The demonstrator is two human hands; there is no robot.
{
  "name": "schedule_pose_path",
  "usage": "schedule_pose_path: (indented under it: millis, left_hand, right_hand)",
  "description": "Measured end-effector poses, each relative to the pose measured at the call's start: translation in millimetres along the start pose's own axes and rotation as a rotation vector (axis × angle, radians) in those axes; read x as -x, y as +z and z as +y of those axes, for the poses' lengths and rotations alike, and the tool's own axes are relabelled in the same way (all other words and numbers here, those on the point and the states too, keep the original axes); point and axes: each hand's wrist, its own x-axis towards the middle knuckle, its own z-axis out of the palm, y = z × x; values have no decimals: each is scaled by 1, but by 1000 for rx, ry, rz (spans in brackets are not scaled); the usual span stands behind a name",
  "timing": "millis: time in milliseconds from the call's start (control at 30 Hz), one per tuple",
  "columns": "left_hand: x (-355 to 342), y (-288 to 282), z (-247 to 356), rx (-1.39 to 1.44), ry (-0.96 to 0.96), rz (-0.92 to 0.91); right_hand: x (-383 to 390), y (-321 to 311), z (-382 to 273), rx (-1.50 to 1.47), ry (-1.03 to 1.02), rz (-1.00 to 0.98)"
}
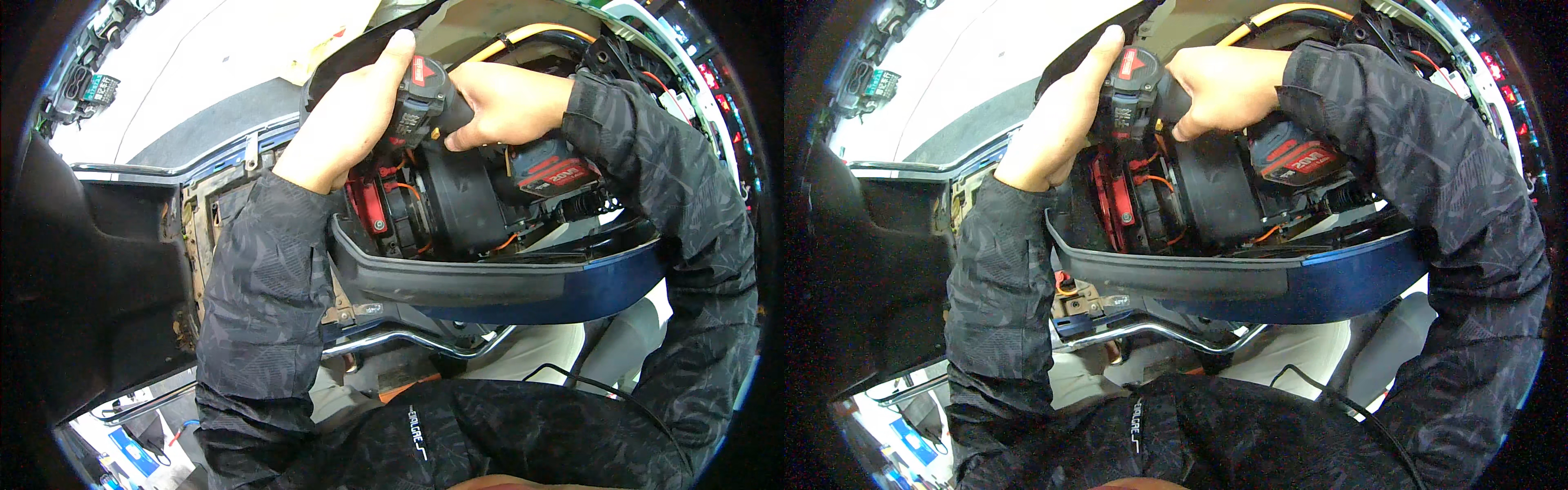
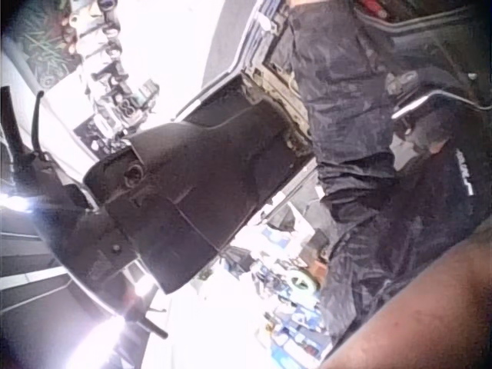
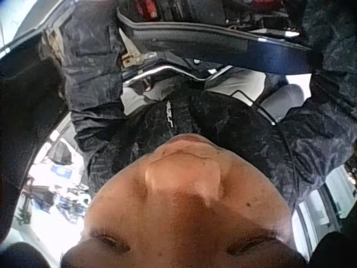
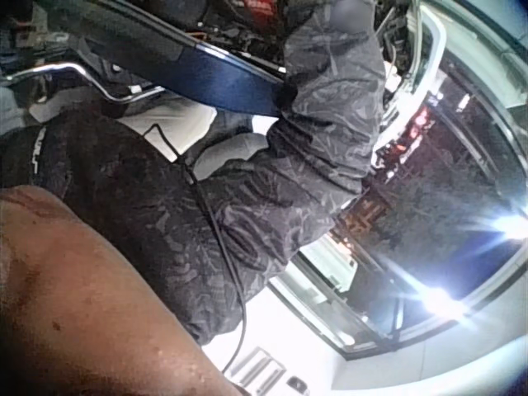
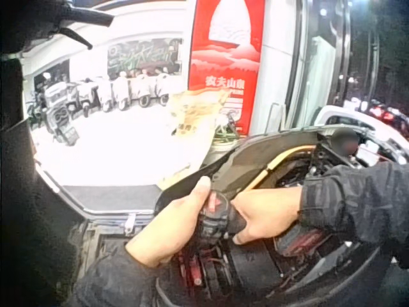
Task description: The person is repairing a scooter, using a wrench and a power drill to tighten bolts and adjust components. They work on the scooter's internal parts, including the battery and wiring, and use a metal bar to secure components.
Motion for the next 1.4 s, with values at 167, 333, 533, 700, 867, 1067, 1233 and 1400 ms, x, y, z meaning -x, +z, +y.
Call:
schedule_pose_path:
  millis: [167,333,533,700,867,1067,1233,1400]
  left_hand:
    - [2,-1,6,27,-62,-5]
    - [4,-7,20,-406,183,53]
    - [12,-13,35,-668,362,147]
    - [5,1,24,-766,783,165]
    - [-2,-3,16,-828,857,193]
    - [-1,-7,11,-823,829,234]
    - [-3,-5,9,-793,832,257]
    - [-3,-6,10,-812,817,242]
  right_hand:
    - [-1,0,-4,17,-9,-4]
    - [-7,-5,-27,221,-28,-63]
    - [-33,-4,-48,323,150,-158]
    - [-27,0,-31,266,122,-110]
    - [-29,7,-27,165,132,-8]
    - [-30,9,-33,184,133,2]
    - [-28,8,-37,186,180,-61]
    - [-28,9,-38,203,172,7]
